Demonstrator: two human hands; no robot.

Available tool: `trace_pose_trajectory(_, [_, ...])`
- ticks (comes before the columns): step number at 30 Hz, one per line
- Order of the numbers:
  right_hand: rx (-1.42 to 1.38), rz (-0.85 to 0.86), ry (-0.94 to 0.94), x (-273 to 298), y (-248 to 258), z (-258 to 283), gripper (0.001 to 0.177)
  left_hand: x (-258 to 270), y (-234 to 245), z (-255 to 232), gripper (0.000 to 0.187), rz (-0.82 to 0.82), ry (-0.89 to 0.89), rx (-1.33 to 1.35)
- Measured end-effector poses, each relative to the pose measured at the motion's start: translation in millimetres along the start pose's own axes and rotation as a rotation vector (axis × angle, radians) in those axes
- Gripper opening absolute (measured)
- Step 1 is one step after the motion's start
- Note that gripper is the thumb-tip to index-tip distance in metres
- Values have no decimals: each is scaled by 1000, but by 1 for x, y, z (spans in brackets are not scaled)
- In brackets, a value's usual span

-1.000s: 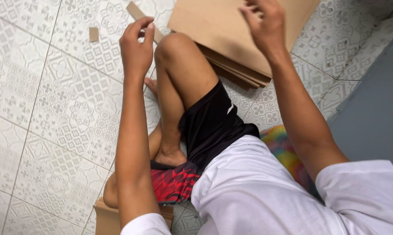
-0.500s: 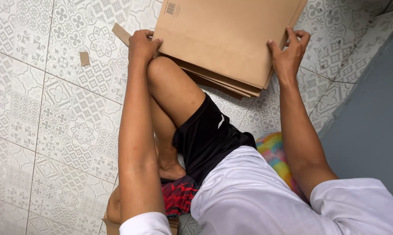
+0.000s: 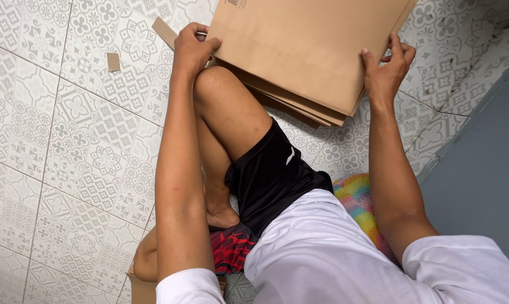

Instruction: Folding flat cardboard sheets along pre-scored lines and stacking them while sitting on the floor.

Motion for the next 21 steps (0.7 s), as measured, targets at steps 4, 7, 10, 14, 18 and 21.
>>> trace_pose_trajectory(4, [-4,23,-14,0,-1,3,57,2,-8,8,44,61,99,178])
trace_pose_trajectory(7, [5,40,-9,1,-5,5,58,5,-3,3,38,26,63,142])
trace_pose_trajectory(10, [8,57,-6,3,-6,9,59,3,-3,5,34,25,72,173])
trace_pose_trajectory(14, [13,46,15,4,-3,13,58,-3,-10,16,36,63,128,275])
trace_pose_trajectory(18, [4,60,13,5,-1,19,56,-1,-15,16,61,101,245,313])
trace_pose_trajectory(21, [9,82,-4,8,-2,26,58,2,-23,11,30,186,222,245])
Point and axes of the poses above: each hand's wrist, its own x-axis away from the middle knuckle, its own y-axis out of the back of the hand, z = x × y, the point moved 10 cm from there along -x, towards the middle knuckle, and after that the axes turned 11 degrees about x, right-handed, at the moved point
